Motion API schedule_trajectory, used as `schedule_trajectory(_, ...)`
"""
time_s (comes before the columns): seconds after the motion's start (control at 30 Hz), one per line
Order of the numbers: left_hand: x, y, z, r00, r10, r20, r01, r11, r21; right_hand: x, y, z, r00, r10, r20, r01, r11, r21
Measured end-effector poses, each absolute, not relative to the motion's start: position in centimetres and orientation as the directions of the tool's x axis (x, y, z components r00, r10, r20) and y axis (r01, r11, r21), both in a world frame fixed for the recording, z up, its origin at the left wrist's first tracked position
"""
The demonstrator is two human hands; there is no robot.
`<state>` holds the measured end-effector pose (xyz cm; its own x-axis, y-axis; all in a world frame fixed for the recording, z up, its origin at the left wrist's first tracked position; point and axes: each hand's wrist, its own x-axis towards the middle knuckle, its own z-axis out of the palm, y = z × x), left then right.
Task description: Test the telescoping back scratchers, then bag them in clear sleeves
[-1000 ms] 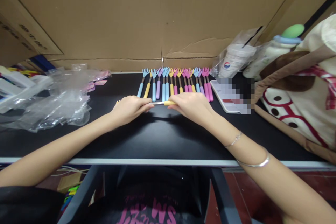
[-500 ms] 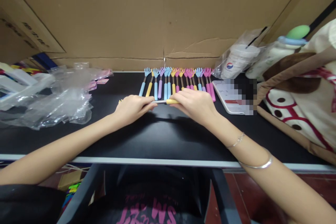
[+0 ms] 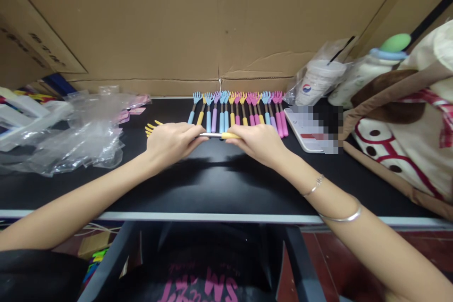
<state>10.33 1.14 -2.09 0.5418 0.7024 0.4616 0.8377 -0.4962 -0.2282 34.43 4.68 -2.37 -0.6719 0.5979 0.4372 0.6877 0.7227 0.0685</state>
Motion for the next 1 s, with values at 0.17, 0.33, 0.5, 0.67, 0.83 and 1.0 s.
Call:
schedule_trajectory(0.17, 10.3, 0.9, -1.2, 0.585, 0.672, 0.454, 0.81, -0.51, -0.289, 34.2, 5.0, -2.5, -0.725, 0.638, 0.26, 0.593, 0.77, -0.236)
schedule_trajectory(0.33, 10.3, 1.0, -1.1, 0.61, 0.659, 0.44, 0.792, -0.521, -0.318, 34.2, 5.0, -2.6, -0.737, 0.63, 0.246, 0.557, 0.772, -0.307)
schedule_trajectory(0.5, 10.3, 1.3, -1.8, 0.596, 0.66, 0.457, 0.801, -0.526, -0.285, 34.2, 4.8, -2.6, -0.716, 0.643, 0.27, 0.628, 0.763, -0.151)
schedule_trajectory(0.67, 10.2, 1.6, -2.4, 0.554, 0.699, 0.452, 0.829, -0.514, -0.22, 34.2, 4.6, -2.6, -0.716, 0.612, 0.337, 0.668, 0.74, 0.075)
schedule_trajectory(0.83, 10.4, 1.7, -2.9, 0.495, 0.776, 0.391, 0.86, -0.503, -0.091, 34.2, 4.2, -2.5, -0.708, 0.572, 0.415, 0.692, 0.681, 0.24)
schedule_trajectory(1.0, 10.7, 1.7, -3.2, 0.448, 0.859, 0.248, 0.875, -0.478, 0.072, 34.4, 4.1, -2.3, -0.732, 0.505, 0.457, 0.665, 0.674, 0.322)
